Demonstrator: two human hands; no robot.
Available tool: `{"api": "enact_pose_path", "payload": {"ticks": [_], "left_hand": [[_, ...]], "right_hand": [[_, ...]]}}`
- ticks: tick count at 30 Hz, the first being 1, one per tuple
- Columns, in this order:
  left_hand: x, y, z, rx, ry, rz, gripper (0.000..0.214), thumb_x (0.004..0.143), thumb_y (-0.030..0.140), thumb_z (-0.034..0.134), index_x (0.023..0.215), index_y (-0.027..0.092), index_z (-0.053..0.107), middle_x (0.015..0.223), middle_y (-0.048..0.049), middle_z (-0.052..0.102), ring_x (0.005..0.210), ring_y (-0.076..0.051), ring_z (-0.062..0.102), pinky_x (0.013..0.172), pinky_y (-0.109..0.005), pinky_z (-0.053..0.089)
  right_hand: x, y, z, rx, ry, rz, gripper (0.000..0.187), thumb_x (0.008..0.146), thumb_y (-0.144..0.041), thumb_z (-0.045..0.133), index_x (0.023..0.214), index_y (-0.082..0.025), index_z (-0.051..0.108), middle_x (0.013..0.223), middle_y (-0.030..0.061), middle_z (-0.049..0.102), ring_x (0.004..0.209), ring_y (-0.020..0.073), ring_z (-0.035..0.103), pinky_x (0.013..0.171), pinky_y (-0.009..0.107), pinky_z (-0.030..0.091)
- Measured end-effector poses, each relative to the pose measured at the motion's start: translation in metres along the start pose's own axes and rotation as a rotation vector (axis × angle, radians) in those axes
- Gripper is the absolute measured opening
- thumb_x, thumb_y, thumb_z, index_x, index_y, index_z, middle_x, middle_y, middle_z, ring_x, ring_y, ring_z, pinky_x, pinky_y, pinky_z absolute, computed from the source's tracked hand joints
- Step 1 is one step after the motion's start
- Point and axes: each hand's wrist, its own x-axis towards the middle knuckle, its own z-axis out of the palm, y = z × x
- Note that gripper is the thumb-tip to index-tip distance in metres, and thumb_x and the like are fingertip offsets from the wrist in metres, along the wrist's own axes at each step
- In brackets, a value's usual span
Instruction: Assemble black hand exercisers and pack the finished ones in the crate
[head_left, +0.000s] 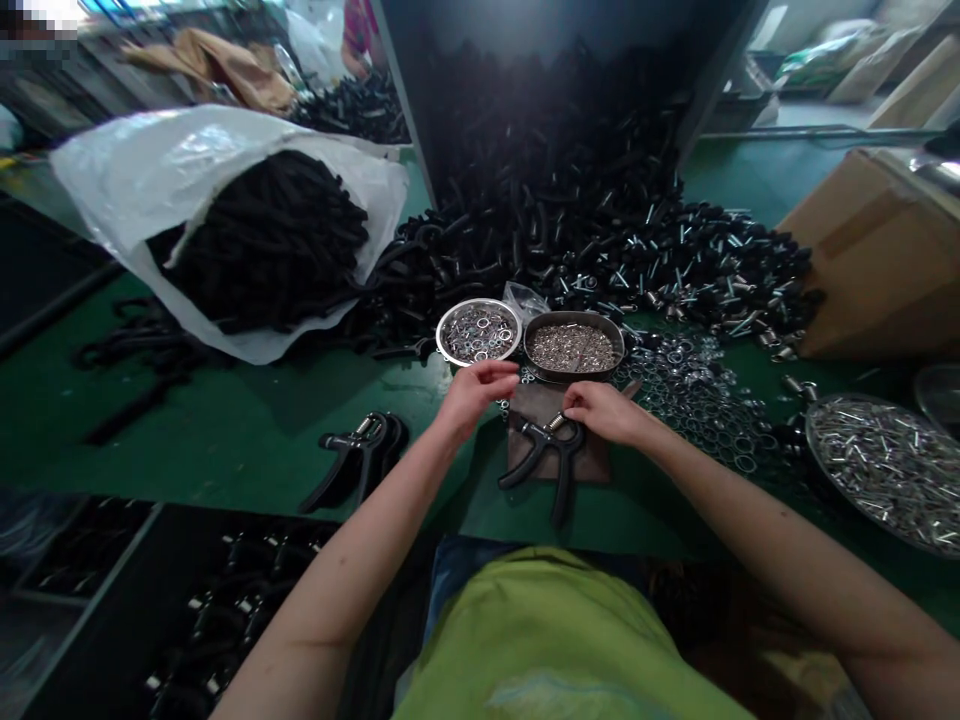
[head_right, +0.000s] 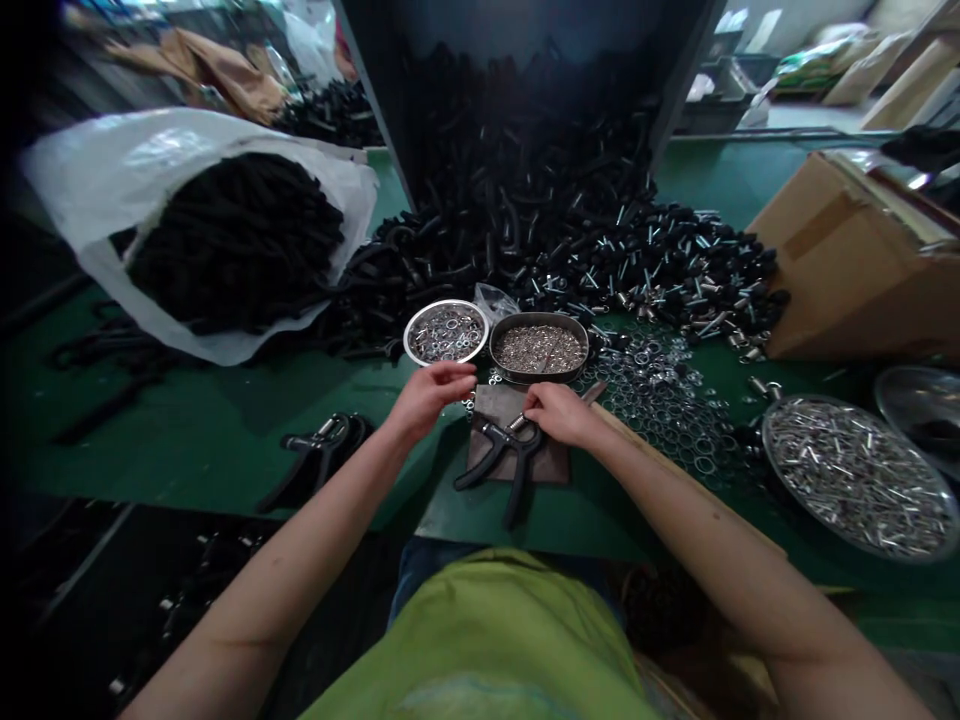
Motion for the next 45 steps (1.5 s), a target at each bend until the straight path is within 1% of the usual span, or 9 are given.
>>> {"api": "enact_pose_path", "payload": {"ticks": [6,11,16,21,24,29,34,40,45], "left_hand": [[-0.037,-0.015,0.019,0.470,-0.084,0.175,0.021,0.069,0.038,0.071,0.070,0.018,0.066,0.071,-0.0009,0.062,0.071,-0.016,0.055,0.070,-0.029,0.044],[-0.041,-0.026,0.039,0.817,-0.182,0.372,0.013,0.072,0.036,0.071,0.074,0.023,0.069,0.084,-0.0015,0.065,0.088,-0.019,0.053,0.084,-0.032,0.038],[-0.034,-0.036,0.044,0.825,-0.170,0.301,0.014,0.069,0.034,0.074,0.070,0.022,0.067,0.083,-0.0007,0.064,0.087,-0.019,0.053,0.083,-0.031,0.038],[-0.029,-0.032,0.044,0.812,-0.255,0.312,0.015,0.069,0.032,0.074,0.068,0.020,0.065,0.080,-0.0004,0.062,0.085,-0.018,0.053,0.081,-0.030,0.038],[-0.026,-0.030,0.045,0.814,-0.293,0.295,0.015,0.068,0.031,0.074,0.067,0.019,0.064,0.078,-0.0002,0.061,0.083,-0.018,0.054,0.079,-0.029,0.039],[-0.012,-0.031,0.048,0.750,-0.309,0.067,0.022,0.058,0.029,0.078,0.067,0.018,0.061,0.072,0.0021,0.059,0.071,-0.014,0.054,0.066,-0.025,0.040],[-0.002,-0.032,0.047,0.701,-0.353,-0.013,0.027,0.051,0.030,0.079,0.066,0.017,0.060,0.064,0.0045,0.057,0.061,-0.012,0.052,0.058,-0.023,0.038],[-0.002,-0.033,0.045,0.653,-0.415,-0.026,0.024,0.054,0.031,0.077,0.063,0.016,0.060,0.060,0.0043,0.058,0.058,-0.011,0.051,0.055,-0.022,0.037],[-0.001,-0.034,0.045,0.636,-0.446,-0.032,0.022,0.057,0.033,0.075,0.060,0.016,0.062,0.057,0.0039,0.056,0.055,-0.011,0.049,0.055,-0.022,0.036]], "right_hand": [[0.001,0.001,0.001,0.002,-0.029,-0.049,0.007,0.072,-0.015,0.057,0.076,-0.018,0.062,0.066,-0.0026,0.058,0.064,0.0122,0.053,0.057,0.022,0.035],[-0.024,0.010,-0.001,-0.006,0.115,-0.057,0.025,0.074,-0.020,0.059,0.099,-0.020,0.060,0.078,-0.0004,0.058,0.071,0.0144,0.054,0.065,0.026,0.040],[-0.071,0.033,-0.017,-0.201,0.338,-0.035,0.022,0.080,-0.025,0.055,0.101,-0.022,0.061,0.089,0.0062,0.061,0.086,0.0219,0.055,0.078,0.035,0.043],[-0.114,0.063,-0.020,-0.502,0.394,0.098,0.023,0.082,-0.031,0.053,0.102,-0.024,0.059,0.098,0.0113,0.061,0.095,0.0291,0.051,0.080,0.042,0.044],[-0.124,0.074,-0.014,-0.609,0.404,0.158,0.023,0.082,-0.034,0.053,0.102,-0.024,0.058,0.097,0.0137,0.059,0.095,0.0316,0.051,0.075,0.043,0.045],[-0.124,0.080,-0.005,-0.685,0.446,0.198,0.021,0.086,-0.033,0.045,0.100,-0.021,0.056,0.094,0.0162,0.059,0.092,0.0331,0.053,0.074,0.045,0.044],[-0.123,0.065,-0.013,-0.634,0.410,0.248,0.031,0.090,-0.033,0.032,0.108,-0.021,0.054,0.098,0.0172,0.062,0.087,0.0334,0.058,0.069,0.047,0.045],[-0.128,-0.001,-0.035,-0.094,0.429,0.049,0.040,0.091,-0.034,0.032,0.129,-0.033,0.044,0.123,0.0056,0.059,0.108,0.0252,0.057,0.087,0.041,0.047],[-0.120,-0.012,-0.017,-0.026,0.368,-0.008,0.042,0.092,-0.033,0.032,0.133,-0.031,0.042,0.131,0.0046,0.054,0.116,0.0231,0.053,0.096,0.040,0.044]]}}
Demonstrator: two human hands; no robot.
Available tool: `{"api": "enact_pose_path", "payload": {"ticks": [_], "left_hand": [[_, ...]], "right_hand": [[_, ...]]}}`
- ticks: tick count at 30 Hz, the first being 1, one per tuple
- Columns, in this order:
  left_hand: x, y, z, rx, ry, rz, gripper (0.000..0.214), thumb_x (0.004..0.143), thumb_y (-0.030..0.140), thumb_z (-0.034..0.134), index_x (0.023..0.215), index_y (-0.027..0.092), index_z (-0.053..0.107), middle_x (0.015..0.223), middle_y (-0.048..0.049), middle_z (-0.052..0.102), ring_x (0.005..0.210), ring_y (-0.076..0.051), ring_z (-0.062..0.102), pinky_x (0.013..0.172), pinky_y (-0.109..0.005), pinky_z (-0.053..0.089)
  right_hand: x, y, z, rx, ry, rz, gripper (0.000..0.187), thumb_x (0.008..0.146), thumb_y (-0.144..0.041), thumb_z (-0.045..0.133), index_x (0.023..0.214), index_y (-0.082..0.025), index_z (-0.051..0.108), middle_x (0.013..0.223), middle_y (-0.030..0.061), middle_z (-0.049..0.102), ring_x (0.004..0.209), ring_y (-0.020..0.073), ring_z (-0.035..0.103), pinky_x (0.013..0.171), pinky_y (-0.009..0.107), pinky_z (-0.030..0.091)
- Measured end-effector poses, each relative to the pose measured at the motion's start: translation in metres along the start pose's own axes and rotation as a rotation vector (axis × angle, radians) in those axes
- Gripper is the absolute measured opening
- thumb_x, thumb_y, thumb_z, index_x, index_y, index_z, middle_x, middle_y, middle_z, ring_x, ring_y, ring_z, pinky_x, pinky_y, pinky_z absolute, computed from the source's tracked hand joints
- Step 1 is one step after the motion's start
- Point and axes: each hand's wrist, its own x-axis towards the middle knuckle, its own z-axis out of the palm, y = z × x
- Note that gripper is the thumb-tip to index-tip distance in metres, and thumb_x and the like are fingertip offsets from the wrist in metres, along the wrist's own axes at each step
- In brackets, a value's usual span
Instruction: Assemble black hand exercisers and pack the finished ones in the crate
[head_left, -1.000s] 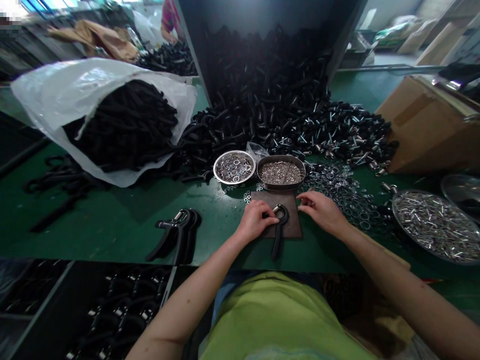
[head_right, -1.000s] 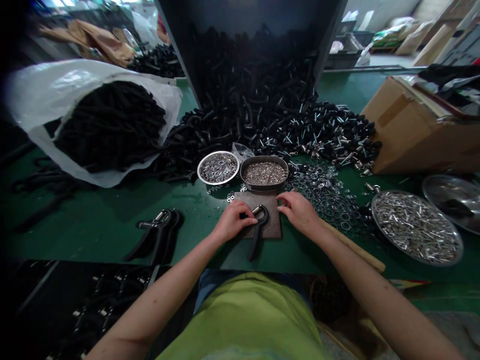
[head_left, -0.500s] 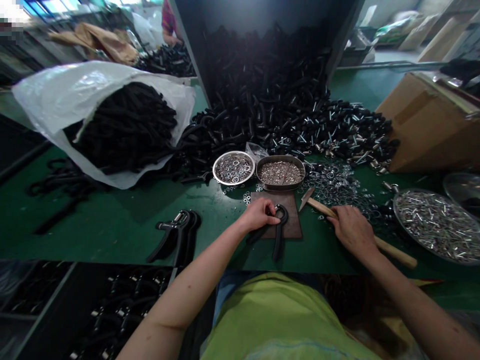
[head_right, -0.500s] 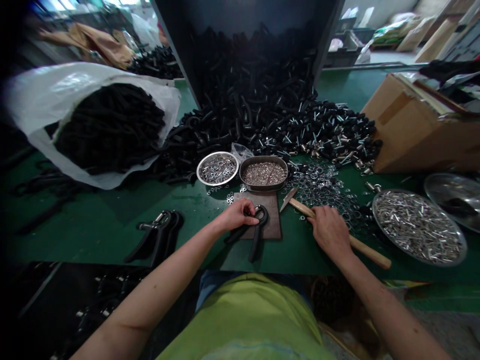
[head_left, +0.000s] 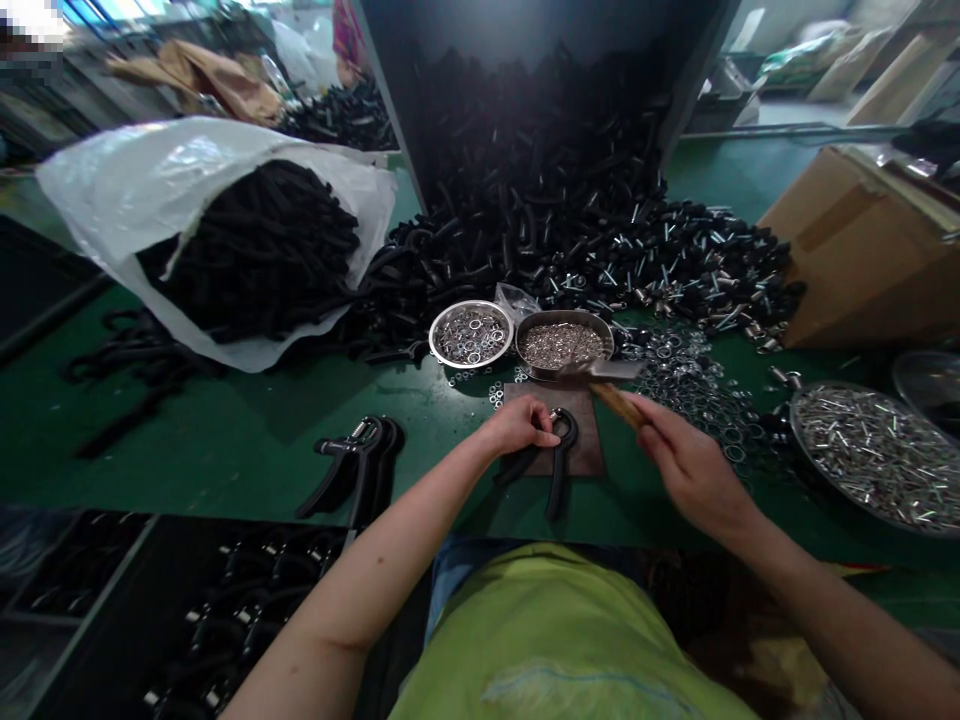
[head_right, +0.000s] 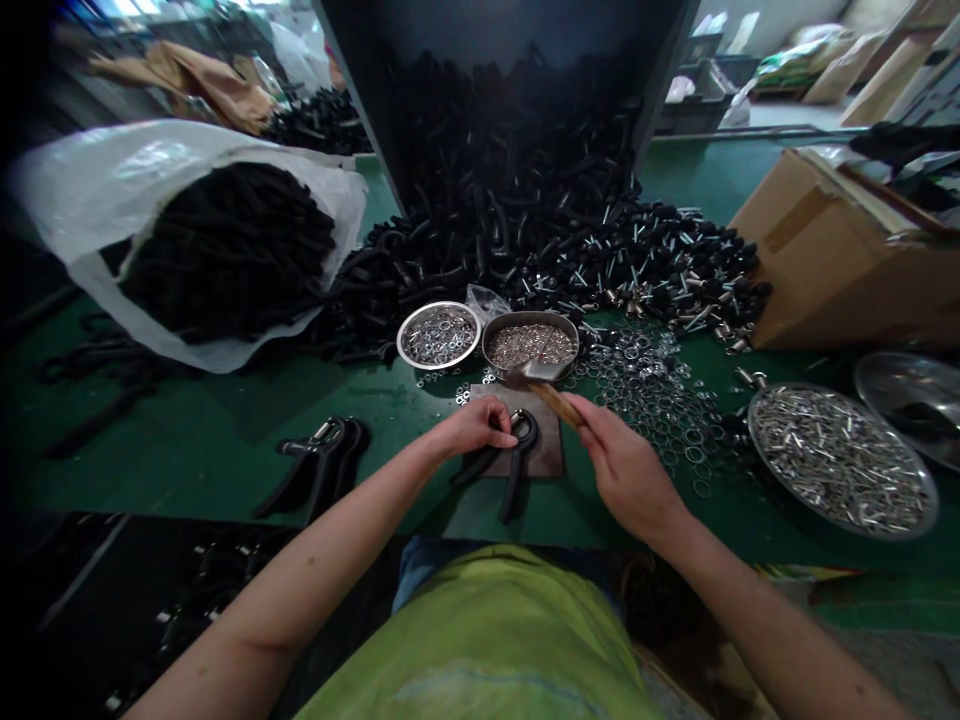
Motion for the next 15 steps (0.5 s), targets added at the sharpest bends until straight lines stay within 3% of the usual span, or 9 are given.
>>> {"api": "enact_pose_path", "payload": {"ticks": [4,9,15], "left_hand": [[-0.001,0.000,0.000,0.013,0.037,-0.008,0.024,0.055,0.035,0.076,0.059,0.017,0.062,0.061,0.0029,0.057,0.060,-0.012,0.051,0.057,-0.023,0.037],[0.000,0.000,0.000,0.015,0.035,-0.014,0.025,0.053,0.037,0.077,0.059,0.017,0.063,0.064,0.0027,0.059,0.061,-0.012,0.052,0.058,-0.022,0.037],[0.000,0.001,0.001,-0.013,0.039,-0.051,0.026,0.053,0.037,0.076,0.058,0.016,0.061,0.056,0.0036,0.057,0.053,-0.010,0.047,0.050,-0.022,0.033]], "right_hand": [[0.002,0.006,0.010,-0.058,-0.123,0.053,0.040,0.092,-0.032,0.032,0.128,-0.028,0.049,0.128,0.0054,0.057,0.115,0.0234,0.055,0.098,0.042,0.043],[-0.003,-0.010,-0.001,-0.059,0.109,-0.034,0.042,0.092,-0.032,0.032,0.132,-0.030,0.045,0.129,0.0045,0.056,0.117,0.0202,0.054,0.099,0.035,0.043],[-0.002,0.016,0.022,-0.113,-0.106,0.024,0.041,0.093,-0.028,0.031,0.129,-0.022,0.050,0.125,0.0071,0.060,0.109,0.0230,0.059,0.092,0.040,0.048]]}}
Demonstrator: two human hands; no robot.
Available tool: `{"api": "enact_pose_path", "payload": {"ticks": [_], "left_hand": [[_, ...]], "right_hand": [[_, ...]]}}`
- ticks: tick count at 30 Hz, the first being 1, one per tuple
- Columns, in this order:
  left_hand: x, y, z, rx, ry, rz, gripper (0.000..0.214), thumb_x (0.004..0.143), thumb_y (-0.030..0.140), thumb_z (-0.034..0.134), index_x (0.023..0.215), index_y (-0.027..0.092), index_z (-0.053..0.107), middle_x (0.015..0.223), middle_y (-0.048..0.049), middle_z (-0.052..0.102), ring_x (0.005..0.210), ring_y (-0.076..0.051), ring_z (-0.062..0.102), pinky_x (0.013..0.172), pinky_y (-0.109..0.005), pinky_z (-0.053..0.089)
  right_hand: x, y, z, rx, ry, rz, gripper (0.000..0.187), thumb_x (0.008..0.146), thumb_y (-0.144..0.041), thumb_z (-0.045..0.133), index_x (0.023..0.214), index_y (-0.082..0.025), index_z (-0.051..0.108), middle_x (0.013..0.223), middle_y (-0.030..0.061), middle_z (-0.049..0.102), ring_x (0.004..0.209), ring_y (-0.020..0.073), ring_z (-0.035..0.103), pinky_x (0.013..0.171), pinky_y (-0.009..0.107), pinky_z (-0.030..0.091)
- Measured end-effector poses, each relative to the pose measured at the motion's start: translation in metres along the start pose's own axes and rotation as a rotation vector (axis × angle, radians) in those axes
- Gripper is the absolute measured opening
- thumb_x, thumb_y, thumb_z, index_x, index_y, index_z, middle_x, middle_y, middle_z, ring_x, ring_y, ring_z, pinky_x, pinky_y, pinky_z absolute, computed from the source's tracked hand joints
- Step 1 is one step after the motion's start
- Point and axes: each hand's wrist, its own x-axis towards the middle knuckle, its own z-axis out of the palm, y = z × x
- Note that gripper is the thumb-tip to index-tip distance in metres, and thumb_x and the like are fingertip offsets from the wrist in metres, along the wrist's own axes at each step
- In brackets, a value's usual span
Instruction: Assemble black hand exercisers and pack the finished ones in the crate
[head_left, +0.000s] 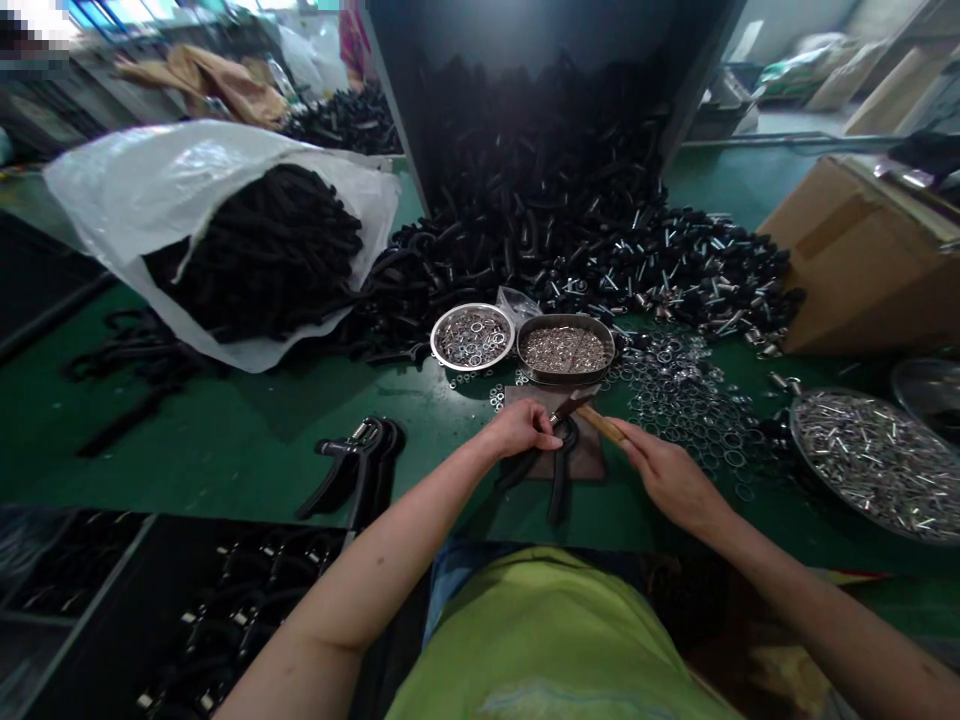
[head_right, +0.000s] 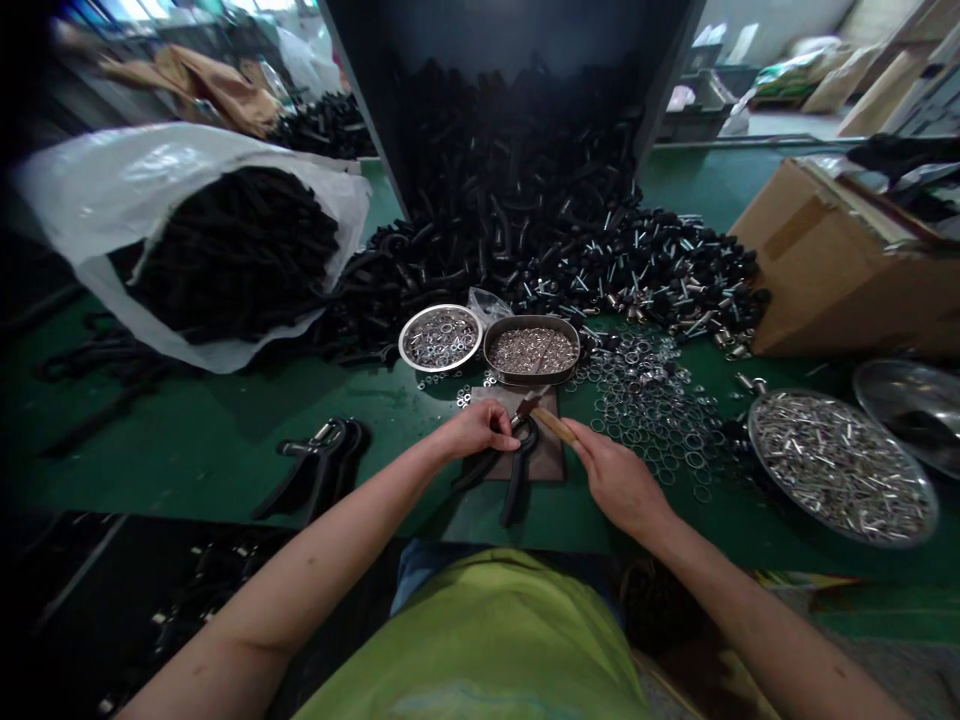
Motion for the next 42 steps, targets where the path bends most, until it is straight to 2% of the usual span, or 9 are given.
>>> {"api": "enact_pose_path", "payload": {"ticks": [8,16,24,26,30,34,36,39,42], "left_hand": [[0.000,0.003,0.001,-0.014,-0.017,-0.024,0.024,0.050,0.032,0.077,0.053,0.015,0.059,0.052,0.0039,0.055,0.048,-0.009,0.045,0.047,-0.021,0.030],[0.000,0.003,0.003,0.022,0.032,-0.044,0.028,0.051,0.037,0.077,0.054,0.015,0.060,0.049,0.0036,0.055,0.046,-0.009,0.044,0.046,-0.021,0.029],[-0.004,0.005,0.002,0.082,0.025,-0.024,0.028,0.051,0.037,0.078,0.056,0.016,0.060,0.053,0.0040,0.055,0.052,-0.011,0.048,0.052,-0.023,0.033],[-0.009,0.006,0.003,0.133,0.066,0.018,0.029,0.051,0.037,0.079,0.058,0.016,0.060,0.059,0.0034,0.056,0.059,-0.012,0.050,0.056,-0.023,0.035],[-0.026,0.004,0.008,0.301,0.282,0.102,0.034,0.054,0.039,0.080,0.071,0.019,0.060,0.079,0.0001,0.058,0.079,-0.018,0.054,0.070,-0.028,0.041],[-0.052,-0.002,0.017,0.385,0.503,0.143,0.047,0.053,0.040,0.082,0.088,0.020,0.058,0.112,-0.0065,0.052,0.108,-0.026,0.047,0.089,-0.037,0.040],[-0.066,-0.005,0.022,0.420,0.588,0.135,0.047,0.056,0.039,0.081,0.092,0.020,0.057,0.116,-0.0079,0.049,0.110,-0.025,0.046,0.090,-0.036,0.040],[-0.082,-0.009,0.030,0.462,0.533,0.088,0.027,0.071,0.034,0.071,0.089,0.020,0.056,0.096,-0.0042,0.055,0.090,-0.020,0.053,0.078,-0.030,0.044],[-0.087,-0.011,0.035,0.511,0.464,0.075,0.011,0.079,0.028,0.062,0.084,0.020,0.056,0.083,-0.0017,0.057,0.078,-0.017,0.054,0.069,-0.027,0.042]], "right_hand": [[-0.008,-0.005,-0.007,0.075,0.047,0.034,0.042,0.093,-0.031,0.032,0.130,-0.020,0.049,0.125,0.0062,0.060,0.111,0.0205,0.058,0.093,0.036,0.047],[-0.019,-0.003,-0.007,0.072,0.082,0.055,0.043,0.092,-0.032,0.033,0.129,-0.020,0.051,0.116,0.0075,0.065,0.099,0.0205,0.063,0.084,0.034,0.050],[-0.027,-0.002,-0.007,0.078,0.064,0.081,0.045,0.093,-0.034,0.032,0.129,-0.017,0.051,0.099,0.0086,0.069,0.086,0.0201,0.065,0.075,0.032,0.051],[-0.027,-0.003,-0.006,0.097,0.055,0.081,0.043,0.093,-0.034,0.033,0.129,-0.018,0.051,0.091,0.0069,0.069,0.078,0.0185,0.064,0.071,0.031,0.051],[-0.027,-0.016,-0.014,0.150,0.047,0.083,0.041,0.093,-0.033,0.034,0.127,-0.019,0.051,0.080,0.0036,0.068,0.066,0.0153,0.062,0.064,0.028,0.051],[-0.035,-0.038,-0.030,0.195,0.130,-0.009,0.038,0.093,-0.030,0.036,0.128,-0.022,0.049,0.102,0.0054,0.067,0.078,0.0151,0.065,0.070,0.027,0.052],[-0.041,-0.043,-0.032,0.193,0.206,-0.080,0.039,0.093,-0.028,0.037,0.131,-0.024,0.046,0.116,0.0064,0.063,0.088,0.0162,0.065,0.075,0.028,0.053],[-0.044,-0.037,-0.018,0.104,0.223,-0.171,0.041,0.092,-0.025,0.036,0.132,-0.022,0.045,0.119,0.0088,0.062,0.097,0.0196,0.064,0.080,0.032,0.053],[-0.035,-0.023,0.003,-0.051,0.046,-0.140,0.042,0.092,-0.023,0.035,0.132,-0.022,0.047,0.118,0.0094,0.064,0.102,0.0234,0.063,0.084,0.039,0.053]]}}
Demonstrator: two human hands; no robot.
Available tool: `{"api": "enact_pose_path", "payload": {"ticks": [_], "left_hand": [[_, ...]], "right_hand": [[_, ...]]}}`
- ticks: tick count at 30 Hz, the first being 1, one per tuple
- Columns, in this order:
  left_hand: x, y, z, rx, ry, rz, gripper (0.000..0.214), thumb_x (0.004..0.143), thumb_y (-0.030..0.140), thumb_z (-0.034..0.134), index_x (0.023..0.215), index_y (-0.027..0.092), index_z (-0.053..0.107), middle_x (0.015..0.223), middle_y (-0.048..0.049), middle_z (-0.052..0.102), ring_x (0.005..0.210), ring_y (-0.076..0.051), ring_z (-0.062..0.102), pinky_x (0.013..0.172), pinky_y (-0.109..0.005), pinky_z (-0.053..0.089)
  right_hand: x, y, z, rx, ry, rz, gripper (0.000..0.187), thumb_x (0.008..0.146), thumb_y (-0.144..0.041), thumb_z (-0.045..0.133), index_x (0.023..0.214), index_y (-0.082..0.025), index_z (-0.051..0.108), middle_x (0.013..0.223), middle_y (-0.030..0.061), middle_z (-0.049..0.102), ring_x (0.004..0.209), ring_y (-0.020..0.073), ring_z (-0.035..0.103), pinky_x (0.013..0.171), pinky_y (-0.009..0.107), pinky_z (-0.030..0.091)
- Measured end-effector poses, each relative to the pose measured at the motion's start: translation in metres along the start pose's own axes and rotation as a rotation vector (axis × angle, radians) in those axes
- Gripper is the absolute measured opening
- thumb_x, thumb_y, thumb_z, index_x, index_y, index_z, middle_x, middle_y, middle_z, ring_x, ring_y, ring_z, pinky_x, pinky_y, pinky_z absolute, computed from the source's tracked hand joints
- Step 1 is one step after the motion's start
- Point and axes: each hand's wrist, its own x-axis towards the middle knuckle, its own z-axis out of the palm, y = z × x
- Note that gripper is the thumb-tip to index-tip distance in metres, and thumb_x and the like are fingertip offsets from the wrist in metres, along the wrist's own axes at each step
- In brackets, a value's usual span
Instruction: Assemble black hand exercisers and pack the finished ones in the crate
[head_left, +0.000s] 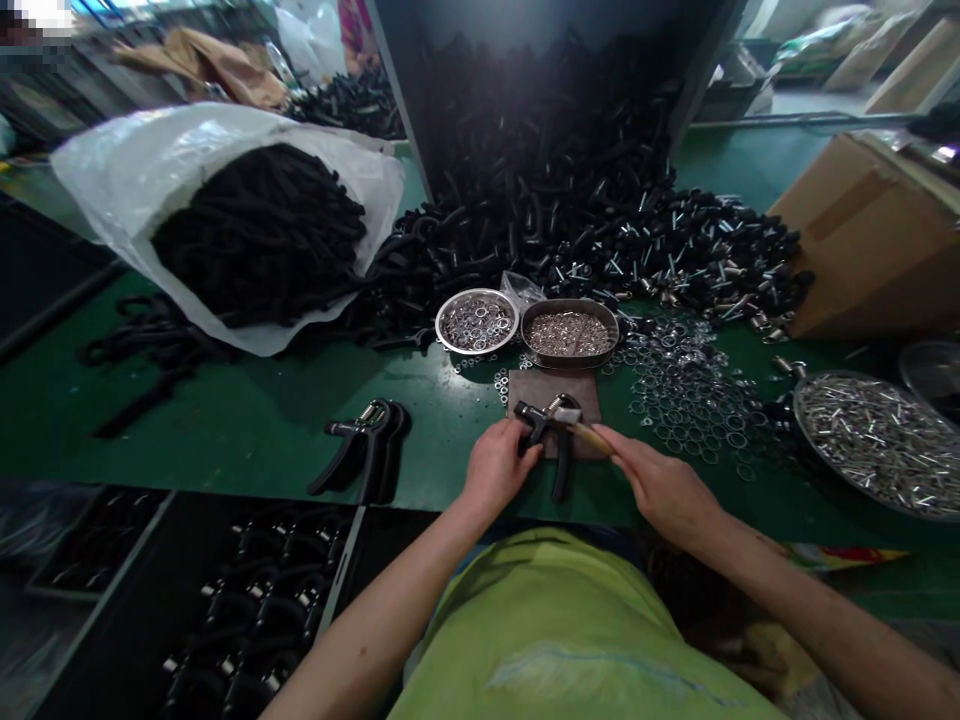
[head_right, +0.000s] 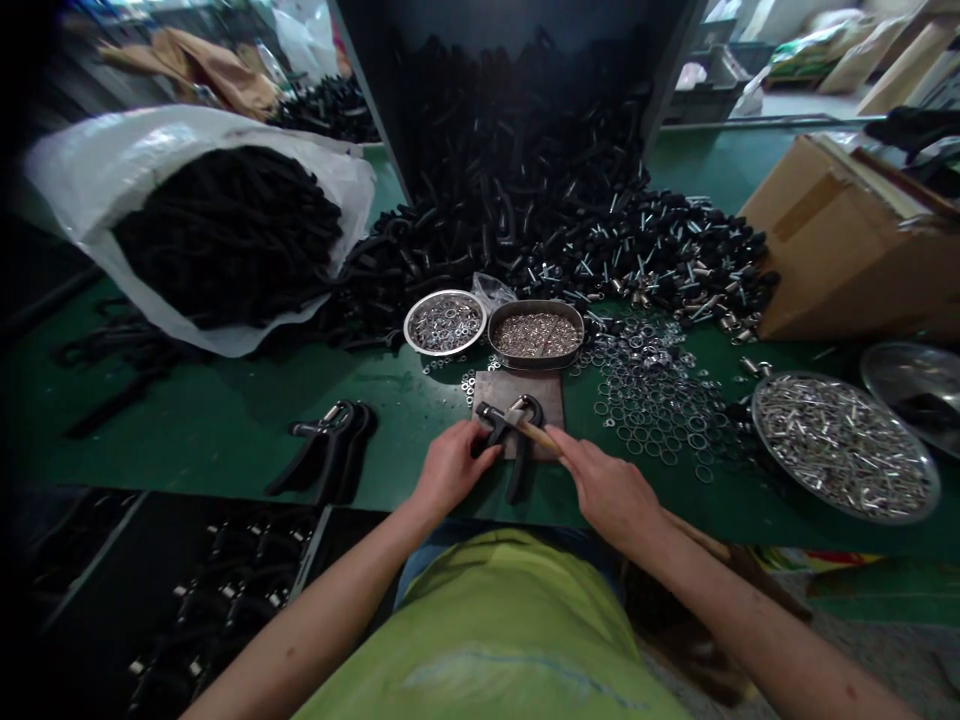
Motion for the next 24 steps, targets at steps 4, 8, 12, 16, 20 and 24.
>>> {"api": "enact_pose_path", "payload": {"ticks": [4,8,12,16,20,24], "left_hand": [[0.001,0.001,0.002,0.024,0.005,0.011,0.011,0.079,0.028,0.061,0.083,0.019,0.055,0.083,-0.0022,0.058,0.077,-0.017,0.054,0.068,-0.026,0.041],[0.002,0.001,0.002,0.027,0.000,-0.006,0.011,0.079,0.028,0.061,0.084,0.020,0.055,0.085,-0.0023,0.059,0.079,-0.017,0.055,0.069,-0.026,0.041],[0.002,0.002,0.001,0.030,0.002,0.001,0.012,0.080,0.028,0.060,0.086,0.019,0.055,0.086,-0.0032,0.060,0.080,-0.017,0.055,0.069,-0.027,0.041],[0.003,0.002,-0.002,0.029,-0.026,0.002,0.012,0.079,0.028,0.061,0.085,0.020,0.055,0.086,-0.0026,0.060,0.077,-0.017,0.055,0.067,-0.026,0.040],[0.004,0.001,-0.002,0.036,-0.029,0.003,0.013,0.079,0.029,0.061,0.086,0.020,0.055,0.085,-0.0022,0.061,0.076,-0.017,0.056,0.066,-0.026,0.040],[0.004,0.000,-0.001,0.018,-0.035,0.003,0.013,0.078,0.027,0.062,0.086,0.020,0.055,0.085,-0.0023,0.061,0.078,-0.017,0.056,0.068,-0.027,0.041]], "right_hand": [[0.014,0.000,0.003,0.007,-0.037,0.048,0.044,0.093,-0.024,0.034,0.135,-0.023,0.043,0.129,0.0070,0.057,0.112,0.0227,0.058,0.092,0.042,0.049],[0.014,-0.019,-0.024,0.080,0.097,0.032,0.044,0.093,-0.026,0.032,0.136,-0.025,0.042,0.130,0.0042,0.056,0.113,0.0205,0.057,0.095,0.037,0.048],[0.005,-0.031,-0.051,0.125,0.188,0.113,0.044,0.092,-0.033,0.034,0.135,-0.028,0.044,0.115,0.0058,0.065,0.092,0.0221,0.066,0.080,0.037,0.054],[0.000,-0.026,-0.058,0.150,0.261,0.193,0.043,0.092,-0.039,0.035,0.133,-0.030,0.046,0.100,0.0060,0.068,0.073,0.0197,0.065,0.068,0.035,0.055],[0.003,-0.004,-0.045,0.133,0.273,0.231,0.042,0.092,-0.037,0.036,0.131,-0.028,0.047,0.098,0.0059,0.068,0.071,0.0181,0.064,0.067,0.033,0.054],[0.006,0.008,-0.034,0.137,0.213,0.271,0.042,0.093,-0.035,0.036,0.132,-0.026,0.047,0.093,0.0053,0.069,0.067,0.0167,0.064,0.066,0.031,0.054]]}}
